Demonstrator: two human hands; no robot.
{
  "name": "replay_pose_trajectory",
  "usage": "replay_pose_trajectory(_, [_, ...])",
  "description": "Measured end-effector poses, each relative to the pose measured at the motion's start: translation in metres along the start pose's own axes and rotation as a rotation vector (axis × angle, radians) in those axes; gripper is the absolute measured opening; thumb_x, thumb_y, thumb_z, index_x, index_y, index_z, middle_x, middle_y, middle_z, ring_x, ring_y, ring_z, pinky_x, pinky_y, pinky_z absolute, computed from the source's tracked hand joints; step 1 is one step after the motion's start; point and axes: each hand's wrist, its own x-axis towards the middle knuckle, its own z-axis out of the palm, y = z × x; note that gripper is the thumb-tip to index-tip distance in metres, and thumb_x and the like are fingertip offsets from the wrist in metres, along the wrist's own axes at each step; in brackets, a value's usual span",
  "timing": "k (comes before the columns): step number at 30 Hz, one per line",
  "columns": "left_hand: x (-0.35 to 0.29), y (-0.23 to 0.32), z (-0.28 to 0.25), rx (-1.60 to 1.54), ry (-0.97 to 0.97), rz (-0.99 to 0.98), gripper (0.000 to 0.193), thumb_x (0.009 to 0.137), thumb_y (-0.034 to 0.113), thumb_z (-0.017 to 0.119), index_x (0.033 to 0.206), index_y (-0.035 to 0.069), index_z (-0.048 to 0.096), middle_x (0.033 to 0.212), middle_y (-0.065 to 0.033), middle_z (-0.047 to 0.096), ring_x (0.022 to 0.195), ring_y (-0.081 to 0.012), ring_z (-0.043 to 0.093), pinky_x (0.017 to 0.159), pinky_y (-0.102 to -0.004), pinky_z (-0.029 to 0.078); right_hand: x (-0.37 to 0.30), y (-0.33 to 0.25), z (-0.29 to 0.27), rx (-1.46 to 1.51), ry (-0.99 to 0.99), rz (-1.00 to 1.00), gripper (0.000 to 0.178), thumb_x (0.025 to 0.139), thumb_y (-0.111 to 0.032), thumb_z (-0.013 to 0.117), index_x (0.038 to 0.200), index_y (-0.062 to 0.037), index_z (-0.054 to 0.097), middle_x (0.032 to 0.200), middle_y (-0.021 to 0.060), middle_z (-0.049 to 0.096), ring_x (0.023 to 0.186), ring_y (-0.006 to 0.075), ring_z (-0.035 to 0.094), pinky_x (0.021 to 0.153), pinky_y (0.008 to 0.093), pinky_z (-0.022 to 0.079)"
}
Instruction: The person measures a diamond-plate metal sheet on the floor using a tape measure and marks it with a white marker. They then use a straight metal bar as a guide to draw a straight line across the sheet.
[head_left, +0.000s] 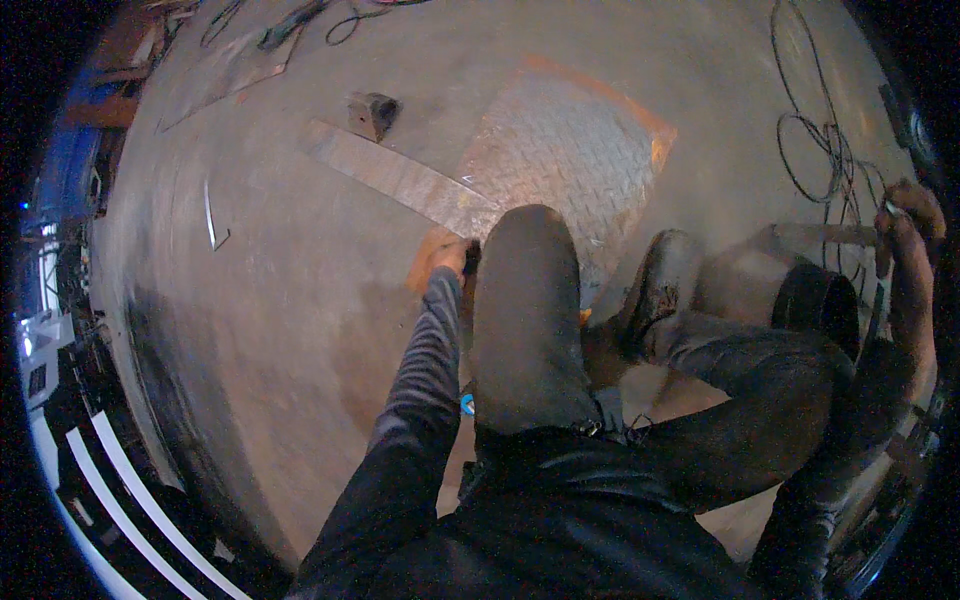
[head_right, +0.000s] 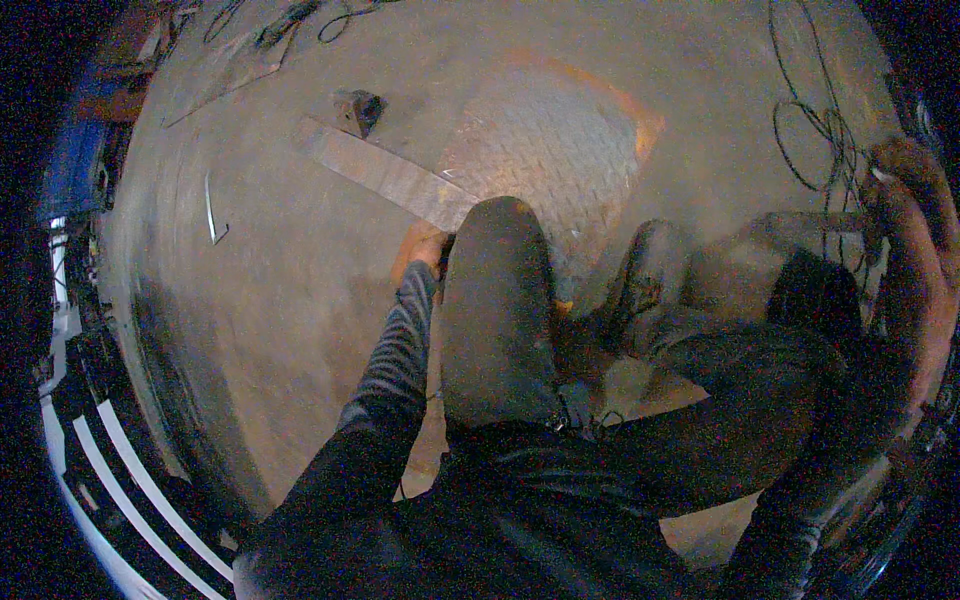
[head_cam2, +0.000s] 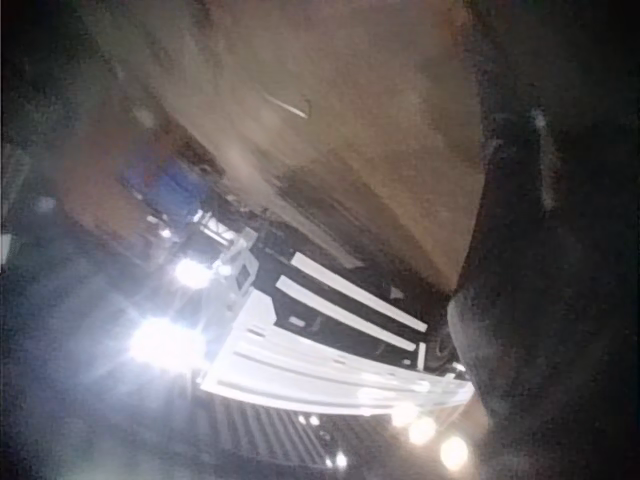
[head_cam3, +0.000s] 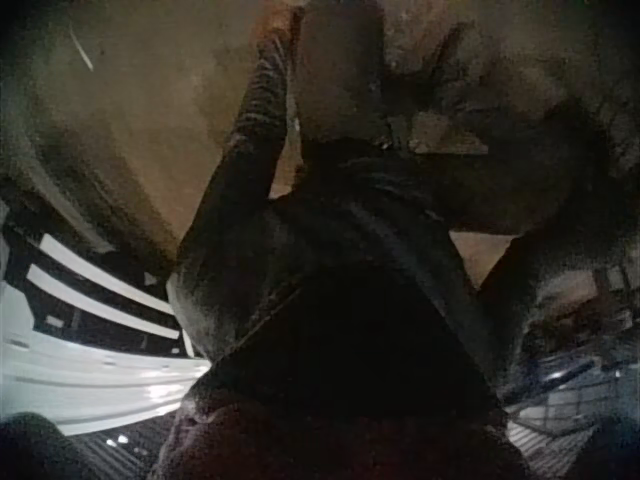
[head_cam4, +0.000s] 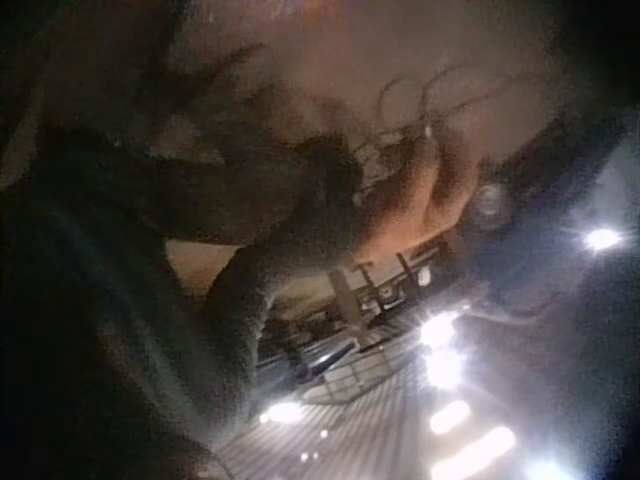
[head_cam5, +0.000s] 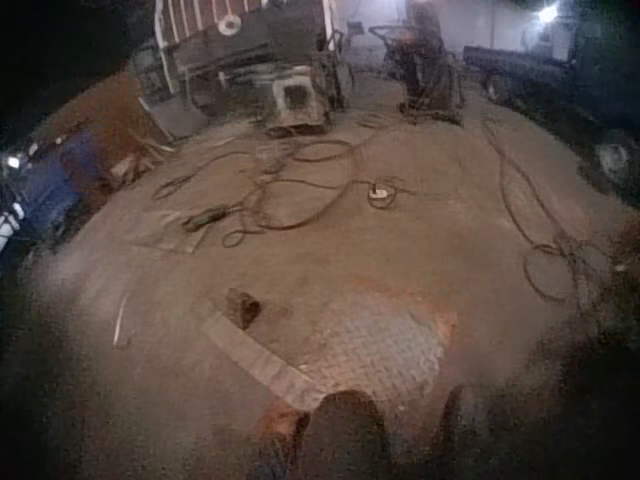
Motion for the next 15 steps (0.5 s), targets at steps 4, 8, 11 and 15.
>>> replay_pose_trajectory(4, [0.006, 0.003, 0.003, 0.109, 0.029, -0.045, 0.025, 0.085, 0.020, 0.067, 0.097, -0.001, 0.069, 0.086, -0.0140, 0.068, 0.070, -0.0246, 0.065, 0.066, -0.0375, 0.051, -0.034, -0.006, -0.003, 0.052, 0.083, 0.115, 0.037, 0.095, -0.030, 0.055, 0.117, -0.0009, 0.060, 0.096, 0.0056, 0.059, 0.079, 0.0113, 0.052, 0.061, 0.0242, 0.044])
replay_pose_trajectory(8, [0.015, -0.008, 0.002, -0.081, -0.198, -0.025, 0.031, 0.091, 0.021, 0.063, 0.112, -0.001, 0.059, 0.095, -0.0125, 0.066, 0.078, -0.0264, 0.065, 0.069, -0.0398, 0.054, -0.057, -0.006, -0.004, 0.109, 0.121, 0.229, 0.036, 0.095, -0.028, 0.056, 0.118, -0.0014, 0.059, 0.095, 0.0047, 0.058, 0.078, 0.0104, 0.051, 0.061, 0.0237, 0.043])
replay_pose_trajectory(11, [0.027, -0.013, -0.022, 0.353, -0.356, 0.288, 0.032, 0.093, 0.021, 0.062, 0.116, 0.001, 0.055, 0.102, -0.0127, 0.063, 0.085, -0.0289, 0.064, 0.074, -0.0430, 0.056, -0.063, 0.002, -0.006, 0.167, 0.151, 0.279, 0.035, 0.095, -0.027, 0.056, 0.119, -0.0017, 0.058, 0.095, 0.0040, 0.058, 0.077, 0.0097, 0.051, 0.060, 0.0233, 0.042])
replay_pose_trajectory(15, [0.017, 0.011, 0.005, 0.015, -0.257, -0.118, 0.031, 0.093, 0.022, 0.062, 0.115, 0.002, 0.055, 0.111, -0.0144, 0.060, 0.096, -0.0311, 0.060, 0.081, -0.0458, 0.054, -0.072, 0.015, -0.014, 0.217, 0.178, 0.329, 0.034, 0.095, -0.025, 0.056, 0.120, -0.0022, 0.057, 0.094, 0.0030, 0.057, 0.076, 0.0088, 0.050, 0.060, 0.0228, 0.040])
